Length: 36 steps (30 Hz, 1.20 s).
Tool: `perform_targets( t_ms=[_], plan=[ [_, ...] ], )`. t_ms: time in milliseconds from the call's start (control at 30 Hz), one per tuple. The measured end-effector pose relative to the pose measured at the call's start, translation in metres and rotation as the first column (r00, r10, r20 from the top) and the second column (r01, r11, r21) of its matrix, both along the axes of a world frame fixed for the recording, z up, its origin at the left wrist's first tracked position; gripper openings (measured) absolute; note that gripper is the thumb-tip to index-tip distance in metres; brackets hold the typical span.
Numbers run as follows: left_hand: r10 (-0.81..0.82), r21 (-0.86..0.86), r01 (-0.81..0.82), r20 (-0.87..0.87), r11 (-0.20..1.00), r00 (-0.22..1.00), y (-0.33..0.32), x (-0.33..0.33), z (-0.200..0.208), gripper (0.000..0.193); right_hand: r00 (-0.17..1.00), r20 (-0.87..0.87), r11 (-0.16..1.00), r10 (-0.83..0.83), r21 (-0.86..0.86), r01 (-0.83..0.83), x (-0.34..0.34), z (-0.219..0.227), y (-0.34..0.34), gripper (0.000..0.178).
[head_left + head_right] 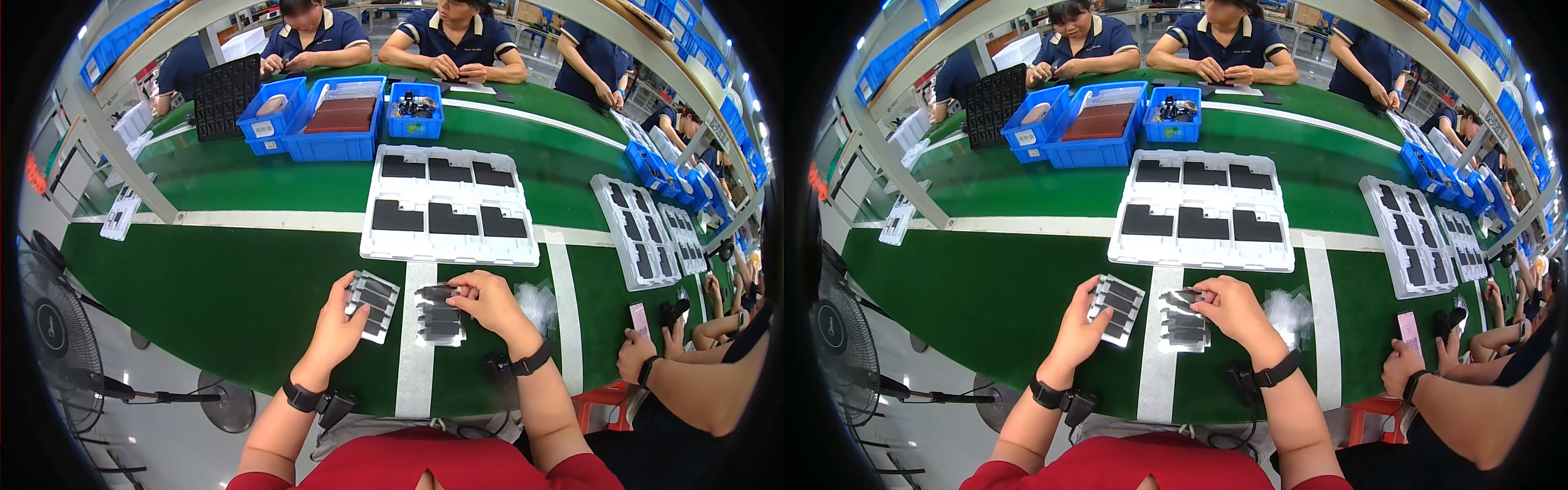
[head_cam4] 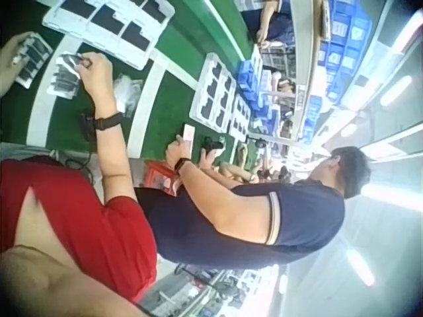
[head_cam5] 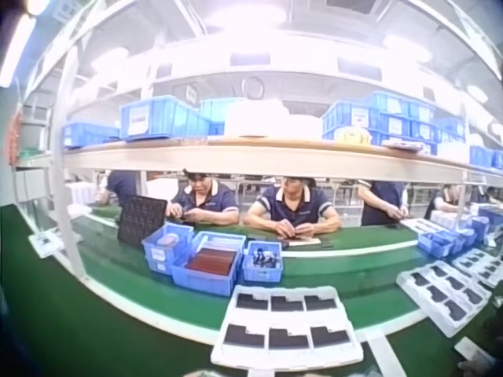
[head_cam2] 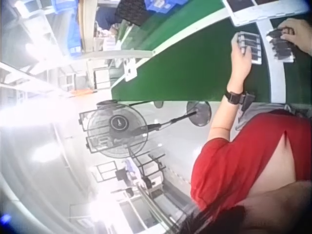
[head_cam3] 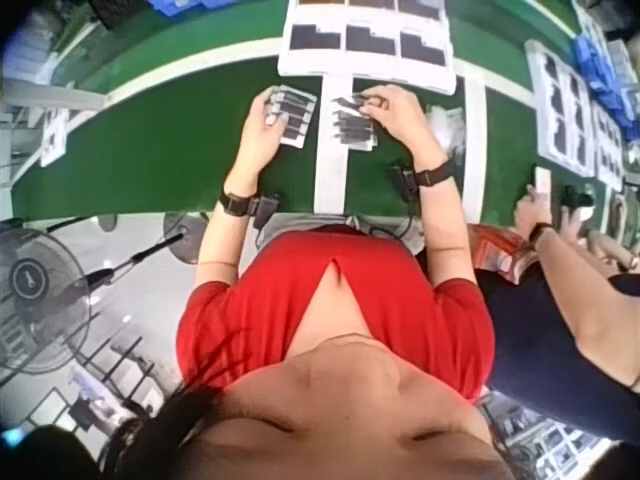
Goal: Connecting cables and assembling components of an electronic device at a factory workstation.
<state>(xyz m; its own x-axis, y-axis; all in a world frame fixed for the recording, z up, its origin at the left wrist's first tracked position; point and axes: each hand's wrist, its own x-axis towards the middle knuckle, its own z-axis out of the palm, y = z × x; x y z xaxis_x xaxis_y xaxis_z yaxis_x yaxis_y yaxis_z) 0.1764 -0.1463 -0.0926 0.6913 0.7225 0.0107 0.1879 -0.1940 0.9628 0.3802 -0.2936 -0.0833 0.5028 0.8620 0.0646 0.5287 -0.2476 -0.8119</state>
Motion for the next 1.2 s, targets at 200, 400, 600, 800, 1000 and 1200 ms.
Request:
perform_targets(
  t_ms=[200, 400, 600, 800, 1000, 1200],
  plan=[
    [0.160, 0.556, 0.010, -0.257, 0.831, 0.953, 0.000, -0.012, 0.005, 0.047, 0.992, -0.123, 0.997, 0.011, -0.078, -0.020, 0.002, 0.008, -0.007, 0.036],
    [0.343, 0.719, -0.060, -0.255, 0.693, 0.904, -0.002, -0.016, 0.007, 0.043, 0.987, -0.155, 0.998, -0.047, -0.046, 0.040, 0.009, 0.002, -0.008, 0.024],
    [0.269, 0.675, 0.068, -0.382, 0.734, 0.884, -0.011, -0.022, 0.009, 0.047, 0.979, -0.177, 0.991, -0.104, -0.097, 0.088, 0.010, 0.007, -0.008, 0.016],
    [0.218, 0.665, 0.073, -0.344, 0.743, 0.913, -0.013, -0.019, 0.015, 0.056, 0.997, 0.047, 0.995, -0.064, -0.079, 0.068, -0.001, 0.009, -0.007, 0.016],
    [0.165, 0.684, 0.267, -0.497, 0.679, 0.852, -0.009, -0.018, 0.005, 0.066, 0.990, 0.140, 1.000, -0.025, 0.013, 0.023, -0.009, 0.003, -0.002, 0.014],
    [0.112, 0.628, 0.323, -0.552, 0.708, 0.826, -0.009, -0.016, 0.004, 0.061, 0.985, 0.170, 1.000, 0.003, 0.019, -0.007, -0.016, 0.005, -0.002, 0.011]
  ],
)
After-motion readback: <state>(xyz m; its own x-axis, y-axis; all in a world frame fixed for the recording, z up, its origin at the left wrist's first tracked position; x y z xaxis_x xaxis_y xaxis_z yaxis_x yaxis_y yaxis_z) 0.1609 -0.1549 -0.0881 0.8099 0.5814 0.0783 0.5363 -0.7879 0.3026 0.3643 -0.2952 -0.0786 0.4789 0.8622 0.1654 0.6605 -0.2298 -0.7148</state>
